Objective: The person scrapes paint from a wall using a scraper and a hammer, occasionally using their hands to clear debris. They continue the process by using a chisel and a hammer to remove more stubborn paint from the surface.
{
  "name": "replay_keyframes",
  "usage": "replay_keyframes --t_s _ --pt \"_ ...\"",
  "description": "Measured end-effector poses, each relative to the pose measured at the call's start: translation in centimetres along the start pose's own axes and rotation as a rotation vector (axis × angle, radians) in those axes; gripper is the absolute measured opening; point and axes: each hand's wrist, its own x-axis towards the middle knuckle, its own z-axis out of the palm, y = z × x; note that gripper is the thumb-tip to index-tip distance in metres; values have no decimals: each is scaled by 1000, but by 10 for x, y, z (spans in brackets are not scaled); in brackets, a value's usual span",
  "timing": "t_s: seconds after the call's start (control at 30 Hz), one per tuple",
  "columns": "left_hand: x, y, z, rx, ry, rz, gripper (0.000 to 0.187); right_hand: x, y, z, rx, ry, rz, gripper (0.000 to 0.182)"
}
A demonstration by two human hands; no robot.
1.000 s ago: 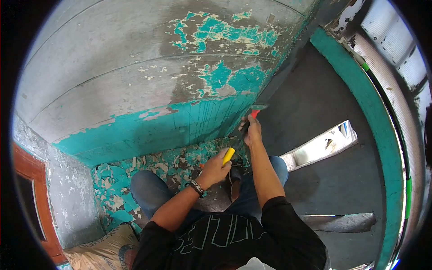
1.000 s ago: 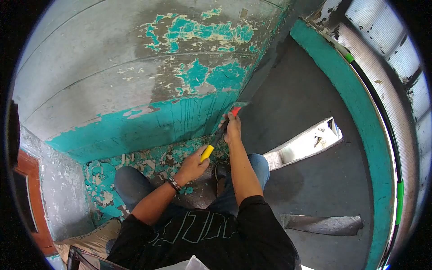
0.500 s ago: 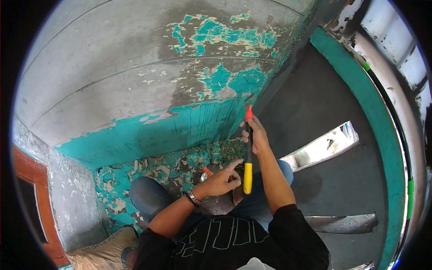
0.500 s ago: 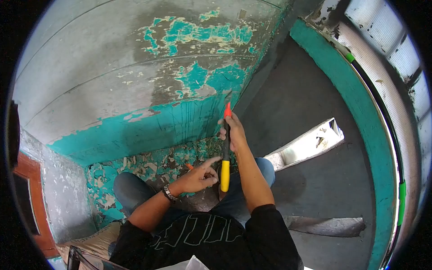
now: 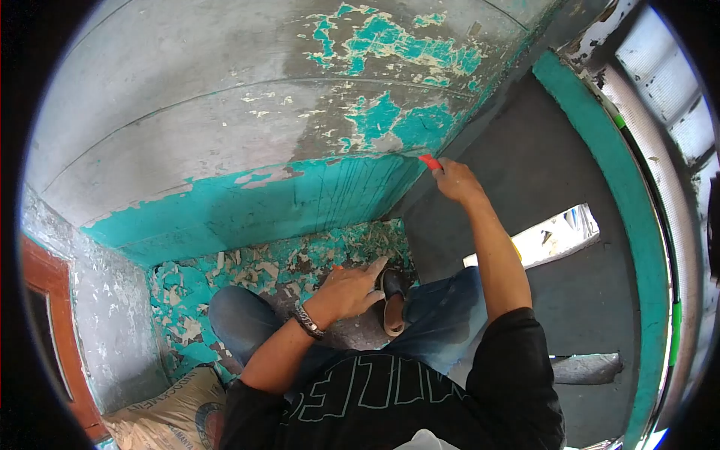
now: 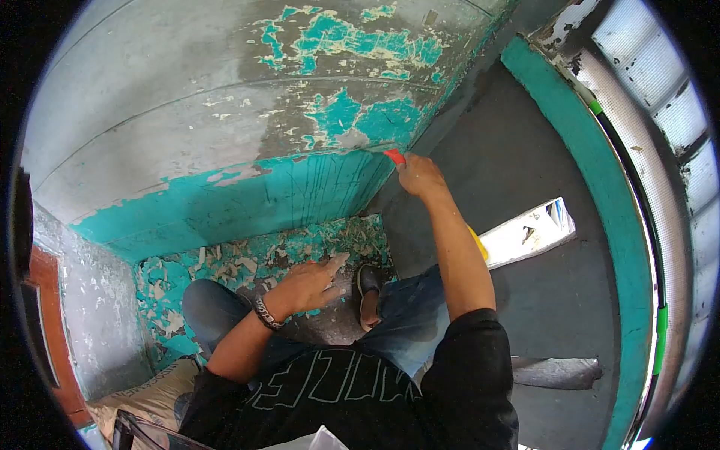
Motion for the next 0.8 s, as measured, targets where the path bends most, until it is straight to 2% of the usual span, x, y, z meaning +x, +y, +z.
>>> replay_keyframes --t_s 0.07,0.13,0.17,0.23,0.27,0.33,0.4,0.43,0.5,0.53,0.6,0.67,0.73,0.77,0.8 --pt "-3 1 -1 48 57 -2 71 -1 6 12 54 40 -20 34" --pt "-3 3 -2 -47 103 12 72 -16 7 24 461 -119 175 30" --pt "-1 5 -3 -139 150 21 74 -24 7 36 453 -111 179 30" --pt "6 8 3 -131 204 76 76 -33 -1 56 1101 -83 338 28" --pt "11 9 9 -123 252 120 78 -31 -5 57 1096 -75 333 28" --pt "23 6 29 -160 302 155 80 -32 -16 57 1273 -68 319 33" --pt "33 3 43 -363 337 94 83 -29 -28 65 1277 -26 282 38" --pt "30 11 32 -355 336 96 83 -31 -39 69 1316 8 303 37" --pt "23 25 10 -969 106 -177 83 -33 -57 77 1377 55 369 35" --pt "24 22 6 -959 103 -177 83 -32 -62 80 1386 60 368 35" --pt "20 12 0 -1100 50 -148 83 -32 -69 87 1666 28 378 38" --pt "14 11 -5 -1098 120 -105 80 -32 -75 91 1707 19 365 41" --pt "10 7 -13 -1247 98 62 80 -33 -88 86 1768 -3 325 49" --pt "5 2 -16 -1330 18 137 77 -35 -98 83 1753 41 354 53" --pt "4 6 -20 -1323 16 133 77 -31 -100 84 1762 42 353 53"
